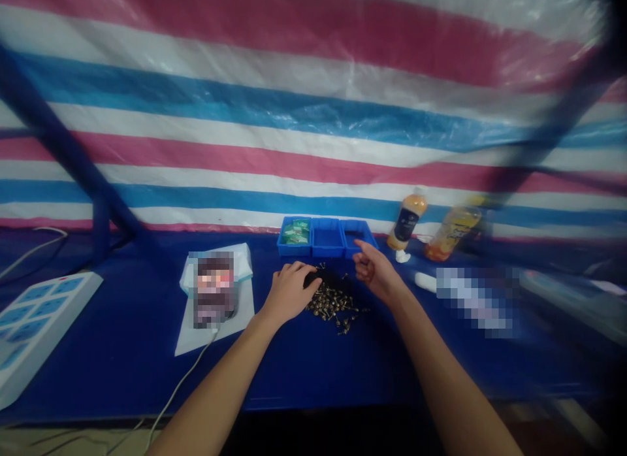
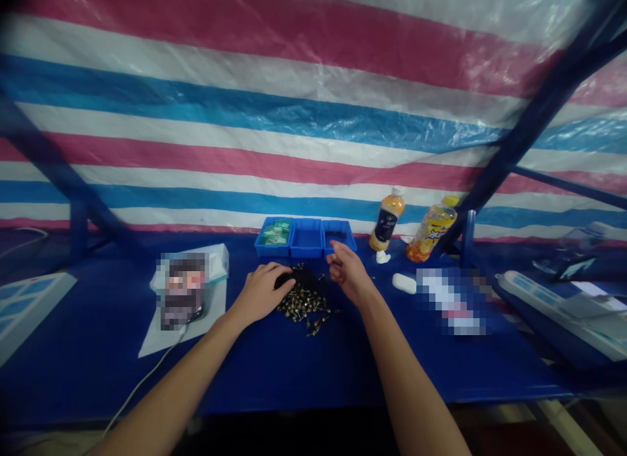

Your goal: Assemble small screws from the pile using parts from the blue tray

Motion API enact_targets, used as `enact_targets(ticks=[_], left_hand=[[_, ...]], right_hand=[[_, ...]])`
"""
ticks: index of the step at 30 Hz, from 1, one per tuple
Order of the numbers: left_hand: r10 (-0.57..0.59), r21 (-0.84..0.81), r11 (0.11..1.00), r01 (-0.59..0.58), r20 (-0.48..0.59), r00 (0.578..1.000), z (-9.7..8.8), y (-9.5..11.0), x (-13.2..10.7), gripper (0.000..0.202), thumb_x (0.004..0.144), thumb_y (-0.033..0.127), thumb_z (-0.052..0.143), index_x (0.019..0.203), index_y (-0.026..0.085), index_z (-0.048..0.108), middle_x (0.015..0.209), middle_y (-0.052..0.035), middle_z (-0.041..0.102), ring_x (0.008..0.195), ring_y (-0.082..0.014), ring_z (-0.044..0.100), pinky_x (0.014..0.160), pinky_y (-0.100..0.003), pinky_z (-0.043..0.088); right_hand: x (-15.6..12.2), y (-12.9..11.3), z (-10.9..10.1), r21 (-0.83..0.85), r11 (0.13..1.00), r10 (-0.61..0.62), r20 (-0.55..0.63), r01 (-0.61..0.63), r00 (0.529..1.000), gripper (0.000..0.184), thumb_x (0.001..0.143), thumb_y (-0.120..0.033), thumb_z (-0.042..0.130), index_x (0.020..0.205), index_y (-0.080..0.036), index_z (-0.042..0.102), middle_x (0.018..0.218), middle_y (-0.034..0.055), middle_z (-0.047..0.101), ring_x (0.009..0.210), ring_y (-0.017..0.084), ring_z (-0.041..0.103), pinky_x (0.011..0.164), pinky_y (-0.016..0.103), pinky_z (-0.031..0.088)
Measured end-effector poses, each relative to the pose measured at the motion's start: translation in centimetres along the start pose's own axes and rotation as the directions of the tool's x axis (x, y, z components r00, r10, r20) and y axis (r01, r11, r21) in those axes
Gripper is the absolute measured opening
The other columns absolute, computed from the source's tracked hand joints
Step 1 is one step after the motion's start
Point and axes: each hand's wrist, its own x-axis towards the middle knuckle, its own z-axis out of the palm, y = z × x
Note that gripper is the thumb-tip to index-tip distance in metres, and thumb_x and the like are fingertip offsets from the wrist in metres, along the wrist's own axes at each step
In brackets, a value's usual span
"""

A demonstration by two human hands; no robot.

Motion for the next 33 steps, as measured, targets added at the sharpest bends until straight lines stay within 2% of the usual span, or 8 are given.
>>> enact_targets(ticks=[2, 5, 9, 11, 13, 18, 28, 33], left_hand=[[-0.003, -0.002, 1.000, 0.003, 0.008, 1.000, 0.0, 0.0, 0.0, 0.037, 0.094, 0.050, 0.042, 0.114, 0.028, 0.063, 0.118, -0.0056, 0.062, 0.110, -0.0294, 0.052, 0.089, -0.048, 0.040], [-0.010, -0.005, 1.000, 0.010, 0.010, 1.000, 0.0, 0.1, 0.0, 0.037, 0.094, 0.050, 0.042, 0.114, 0.028, 0.063, 0.118, -0.0054, 0.062, 0.110, -0.0295, 0.052, 0.089, -0.048, 0.040], [-0.014, -0.007, 1.000, 0.014, 0.016, 1.000, -0.1, 0.1, 0.0, 0.037, 0.094, 0.050, 0.041, 0.114, 0.029, 0.063, 0.118, -0.0055, 0.062, 0.110, -0.0296, 0.052, 0.089, -0.048, 0.040], [-0.014, -0.005, 1.000, 0.014, 0.015, 1.000, -0.1, 0.1, 0.0, 0.036, 0.094, 0.050, 0.042, 0.114, 0.029, 0.063, 0.118, -0.0055, 0.062, 0.110, -0.0295, 0.052, 0.089, -0.048, 0.040], [-0.013, -0.003, 1.000, 0.013, 0.010, 1.000, -0.1, 0.1, 0.0, 0.036, 0.094, 0.049, 0.042, 0.115, 0.029, 0.063, 0.119, -0.0053, 0.061, 0.111, -0.0296, 0.052, 0.089, -0.048, 0.040], [-0.014, -0.007, 1.000, 0.014, 0.008, 1.000, -0.2, 0.0, 0.0, 0.036, 0.094, 0.050, 0.042, 0.114, 0.030, 0.063, 0.118, -0.0048, 0.061, 0.110, -0.0299, 0.052, 0.089, -0.049, 0.040], [-0.014, -0.004, 1.000, 0.014, 0.018, 1.000, -0.2, 0.1, 0.0, 0.037, 0.093, 0.050, 0.042, 0.115, 0.028, 0.063, 0.118, -0.0052, 0.062, 0.110, -0.0289, 0.052, 0.090, -0.049, 0.040], [-0.025, -0.007, 1.000, 0.025, 0.027, 0.999, -0.3, 0.1, 0.0, 0.039, 0.093, 0.051, 0.042, 0.115, 0.028, 0.064, 0.119, -0.0063, 0.062, 0.111, -0.0297, 0.052, 0.092, -0.050, 0.040]], right_hand=[[0.1, -0.2, -0.3, -0.075, 0.997, 0.001, -0.056, -0.006, 0.998, 0.047, 0.079, -0.051, 0.062, 0.117, -0.025, 0.052, 0.068, -0.0040, 0.057, 0.041, 0.005, 0.030, 0.041, 0.020, 0.018], [0.4, -0.1, -1.2, -0.404, 0.914, -0.074, -0.108, 0.024, 0.991, 0.042, 0.080, -0.044, 0.060, 0.116, -0.021, 0.058, 0.060, -0.0033, 0.056, 0.041, 0.008, 0.035, 0.041, 0.022, 0.022], [0.7, 0.5, -2.5, -0.850, 0.499, -0.263, 0.035, 0.167, 0.964, 0.021, 0.079, -0.029, 0.056, 0.093, -0.021, 0.071, 0.068, 0.0009, 0.065, 0.062, 0.015, 0.056, 0.059, 0.027, 0.040], [0.5, 0.6, -2.9, -0.928, 0.319, -0.231, 0.122, 0.193, 0.965, 0.019, 0.078, -0.025, 0.056, 0.087, -0.023, 0.073, 0.077, 0.0018, 0.070, 0.073, 0.018, 0.062, 0.069, 0.029, 0.043], [0.2, 0.5, -3.0, -0.949, 0.242, -0.168, 0.162, 0.200, 0.973, 0.020, 0.078, -0.027, 0.058, 0.090, -0.024, 0.074, 0.083, 0.0020, 0.072, 0.078, 0.019, 0.064, 0.072, 0.030, 0.044], [-0.3, 0.2, -2.7, -0.948, 0.217, -0.067, 0.224, 0.233, 0.972, 0.029, 0.078, -0.035, 0.062, 0.103, -0.024, 0.073, 0.085, 0.0023, 0.072, 0.075, 0.019, 0.064, 0.069, 0.029, 0.044], [-0.5, 0.5, -2.6, -0.924, 0.231, -0.086, 0.291, 0.304, 0.953, 0.017, 0.079, -0.024, 0.060, 0.089, -0.024, 0.073, 0.079, 0.0012, 0.071, 0.071, 0.017, 0.062, 0.066, 0.028, 0.042], [-0.6, 0.4, -2.4, -0.884, 0.359, -0.194, 0.242, 0.299, 0.951, 0.011, 0.081, -0.026, 0.058, 0.084, -0.022, 0.067, 0.078, 0.0021, 0.070, 0.069, 0.017, 0.061, 0.064, 0.029, 0.042]])
